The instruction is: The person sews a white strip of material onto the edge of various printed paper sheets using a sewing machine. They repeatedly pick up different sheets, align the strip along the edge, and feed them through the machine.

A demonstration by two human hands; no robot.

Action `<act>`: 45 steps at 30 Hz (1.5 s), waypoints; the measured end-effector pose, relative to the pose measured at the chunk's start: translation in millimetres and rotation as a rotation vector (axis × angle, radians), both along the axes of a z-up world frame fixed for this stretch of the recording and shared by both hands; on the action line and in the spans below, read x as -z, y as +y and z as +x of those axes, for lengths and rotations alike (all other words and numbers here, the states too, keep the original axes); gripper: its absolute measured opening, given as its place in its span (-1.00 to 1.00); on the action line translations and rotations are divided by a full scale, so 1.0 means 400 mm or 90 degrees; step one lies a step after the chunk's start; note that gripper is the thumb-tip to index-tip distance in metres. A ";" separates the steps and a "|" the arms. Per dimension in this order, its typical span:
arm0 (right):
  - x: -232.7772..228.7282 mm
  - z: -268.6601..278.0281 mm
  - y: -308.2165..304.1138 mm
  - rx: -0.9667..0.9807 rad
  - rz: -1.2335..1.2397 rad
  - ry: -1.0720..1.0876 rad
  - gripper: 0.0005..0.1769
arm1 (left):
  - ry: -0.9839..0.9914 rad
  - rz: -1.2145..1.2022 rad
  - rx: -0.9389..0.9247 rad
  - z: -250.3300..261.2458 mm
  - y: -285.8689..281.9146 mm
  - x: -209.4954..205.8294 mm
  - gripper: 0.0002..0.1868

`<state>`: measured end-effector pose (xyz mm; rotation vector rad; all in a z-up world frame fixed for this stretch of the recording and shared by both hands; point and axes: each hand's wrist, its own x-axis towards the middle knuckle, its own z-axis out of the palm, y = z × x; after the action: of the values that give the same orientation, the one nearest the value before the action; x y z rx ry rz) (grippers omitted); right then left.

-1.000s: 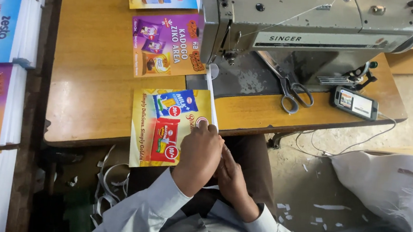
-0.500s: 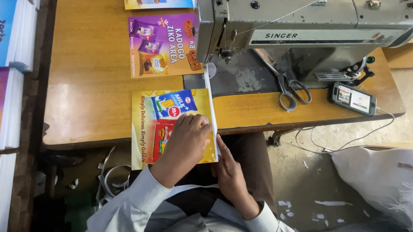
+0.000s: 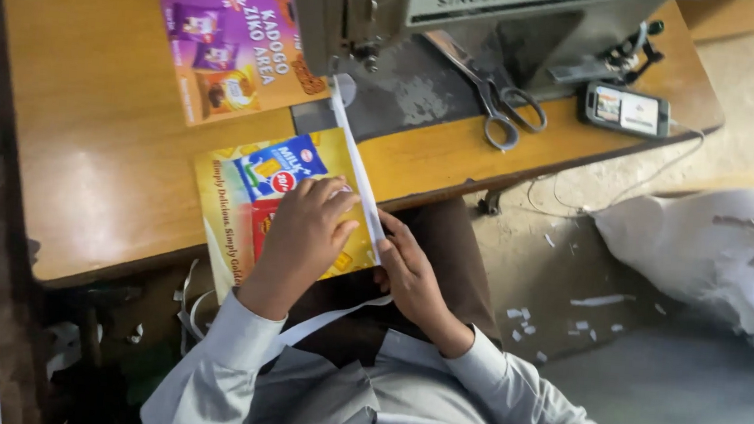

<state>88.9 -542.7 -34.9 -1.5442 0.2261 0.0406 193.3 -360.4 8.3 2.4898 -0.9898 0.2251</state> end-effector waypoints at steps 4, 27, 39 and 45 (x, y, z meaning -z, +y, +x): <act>0.008 0.004 0.000 -0.029 -0.097 -0.036 -0.37 | 0.018 0.013 -0.005 -0.004 0.007 -0.017 -0.62; -0.034 -0.009 0.021 -0.022 -0.160 -0.112 -0.40 | -0.001 -0.035 -0.030 0.058 0.015 0.015 -0.52; -0.018 -0.012 0.034 -0.022 -0.200 -0.154 -0.41 | -0.055 -0.084 -0.044 0.093 0.017 0.084 -0.46; 0.001 -0.015 0.030 -0.013 -0.154 -0.156 -0.43 | -0.069 -0.096 -0.079 0.080 0.003 0.084 -0.49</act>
<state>82.8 -530.7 -35.1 -1.7754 0.0191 -0.1648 225.2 -359.4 -25.3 2.4237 -0.8274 0.4618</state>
